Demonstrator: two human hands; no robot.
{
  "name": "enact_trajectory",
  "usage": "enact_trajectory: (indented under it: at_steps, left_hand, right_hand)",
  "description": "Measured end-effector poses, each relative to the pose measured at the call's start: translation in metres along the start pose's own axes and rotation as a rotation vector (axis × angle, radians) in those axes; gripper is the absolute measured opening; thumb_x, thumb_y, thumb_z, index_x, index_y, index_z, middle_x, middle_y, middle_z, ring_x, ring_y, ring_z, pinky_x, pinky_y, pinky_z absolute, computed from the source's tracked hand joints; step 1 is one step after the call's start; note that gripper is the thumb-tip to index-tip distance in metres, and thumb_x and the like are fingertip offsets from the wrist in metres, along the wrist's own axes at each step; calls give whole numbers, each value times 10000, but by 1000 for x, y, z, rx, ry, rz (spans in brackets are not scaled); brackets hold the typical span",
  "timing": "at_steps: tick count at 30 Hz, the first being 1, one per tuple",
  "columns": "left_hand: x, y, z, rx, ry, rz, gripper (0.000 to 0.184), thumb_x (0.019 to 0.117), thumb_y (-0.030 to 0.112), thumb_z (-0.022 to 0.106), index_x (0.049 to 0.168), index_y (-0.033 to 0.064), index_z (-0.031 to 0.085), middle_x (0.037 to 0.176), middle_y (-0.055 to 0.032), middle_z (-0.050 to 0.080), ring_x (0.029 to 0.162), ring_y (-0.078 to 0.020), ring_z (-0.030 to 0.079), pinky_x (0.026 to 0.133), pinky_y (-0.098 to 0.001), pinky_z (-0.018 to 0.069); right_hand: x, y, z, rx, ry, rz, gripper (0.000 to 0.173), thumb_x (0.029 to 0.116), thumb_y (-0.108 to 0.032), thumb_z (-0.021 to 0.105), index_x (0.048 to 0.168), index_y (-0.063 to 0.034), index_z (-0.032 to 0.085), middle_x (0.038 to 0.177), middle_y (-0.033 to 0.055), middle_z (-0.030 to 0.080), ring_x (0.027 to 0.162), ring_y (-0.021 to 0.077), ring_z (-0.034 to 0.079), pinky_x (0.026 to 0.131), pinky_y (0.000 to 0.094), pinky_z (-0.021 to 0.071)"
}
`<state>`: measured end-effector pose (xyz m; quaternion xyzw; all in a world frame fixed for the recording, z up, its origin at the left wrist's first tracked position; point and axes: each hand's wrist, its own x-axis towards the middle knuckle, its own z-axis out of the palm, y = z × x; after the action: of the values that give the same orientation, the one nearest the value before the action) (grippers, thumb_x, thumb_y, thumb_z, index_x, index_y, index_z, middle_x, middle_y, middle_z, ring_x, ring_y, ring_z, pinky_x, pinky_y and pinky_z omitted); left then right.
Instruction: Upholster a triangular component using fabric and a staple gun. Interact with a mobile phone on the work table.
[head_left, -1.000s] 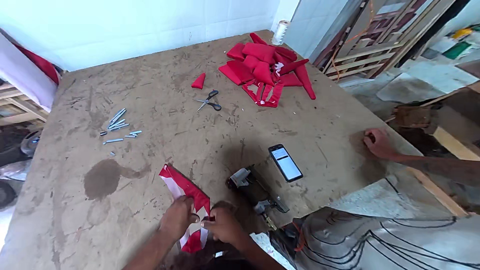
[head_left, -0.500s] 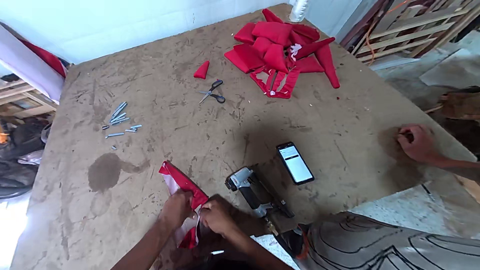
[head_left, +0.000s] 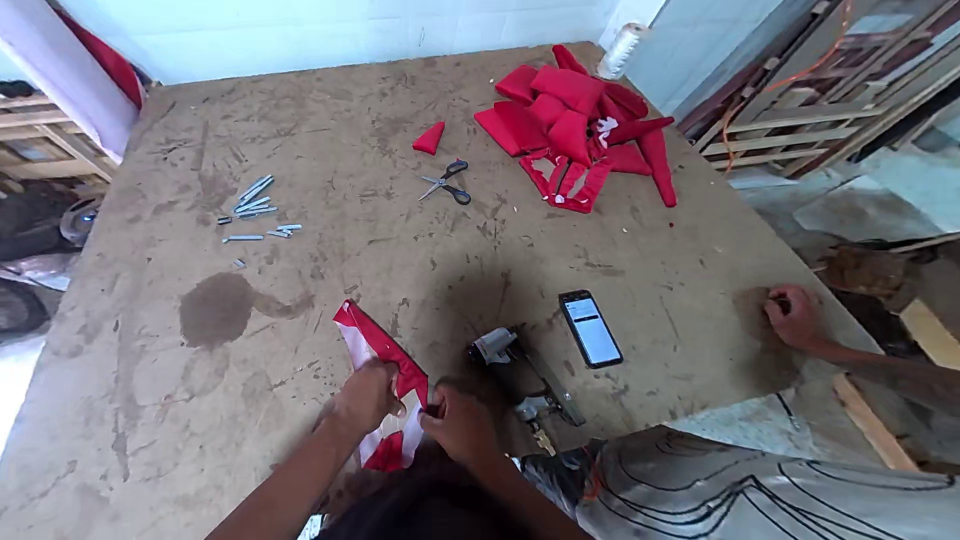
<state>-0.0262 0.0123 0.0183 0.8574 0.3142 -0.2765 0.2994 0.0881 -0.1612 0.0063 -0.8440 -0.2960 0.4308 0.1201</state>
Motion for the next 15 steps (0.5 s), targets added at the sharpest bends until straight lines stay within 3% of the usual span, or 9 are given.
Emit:
enact_trajectory:
  at_steps: [1, 3, 6, 8, 10, 15]
  left_hand:
    - [0, 1, 1, 8, -6, -1, 495, 763, 414, 854, 1091, 88, 678, 1139, -167, 659, 1079, -357, 653, 909, -571, 556]
    - [1, 3, -1, 33, -8, 1, 500, 755, 418, 851, 1088, 88, 675, 1135, -166, 663, 1074, -358, 658, 895, -574, 562]
    - [3, 4, -6, 62, -20, -7, 497, 773, 428, 830, 1099, 85, 679, 1160, -166, 665, 1098, -360, 657, 908, -579, 559]
    - [5, 5, -7, 58, -17, -11, 487, 850, 496, 757, 1099, 82, 691, 1153, -164, 676, 1100, -353, 660, 927, -568, 553]
    - [6, 7, -9, 49, -16, -50, 477, 890, 507, 720, 1105, 83, 694, 1168, -169, 675, 1108, -356, 662, 928, -570, 553]
    - [8, 20, -11, 62, -22, -152, 483, 864, 483, 753, 1137, 89, 697, 1222, -172, 665, 1137, -372, 652, 931, -587, 549]
  right_hand:
    - [-1, -6, 0, -39, 18, -2, 538, 809, -590, 683, 1178, -201, 654, 963, 36, 722, 901, 248, 707, 777, 536, 570]
    - [5, -16, -3, -114, 37, -14, 499, 812, -560, 685, 1114, -164, 651, 938, 64, 711, 894, 275, 702, 753, 548, 562]
    - [13, -23, -10, -162, 11, -54, 349, 949, -427, 560, 1000, -106, 686, 935, 125, 708, 935, 323, 697, 775, 571, 543]
    - [15, -22, -13, -148, -13, -52, 388, 1003, -422, 479, 966, -98, 688, 930, 133, 704, 944, 323, 693, 785, 563, 538]
    - [20, -19, -11, -65, -50, -43, 401, 1010, -424, 462, 962, -95, 686, 919, 129, 694, 924, 311, 686, 782, 557, 533]
    - [30, 3, -4, 233, -105, -106, 370, 1005, -416, 503, 928, -104, 689, 805, 69, 624, 776, 230, 621, 724, 486, 499]
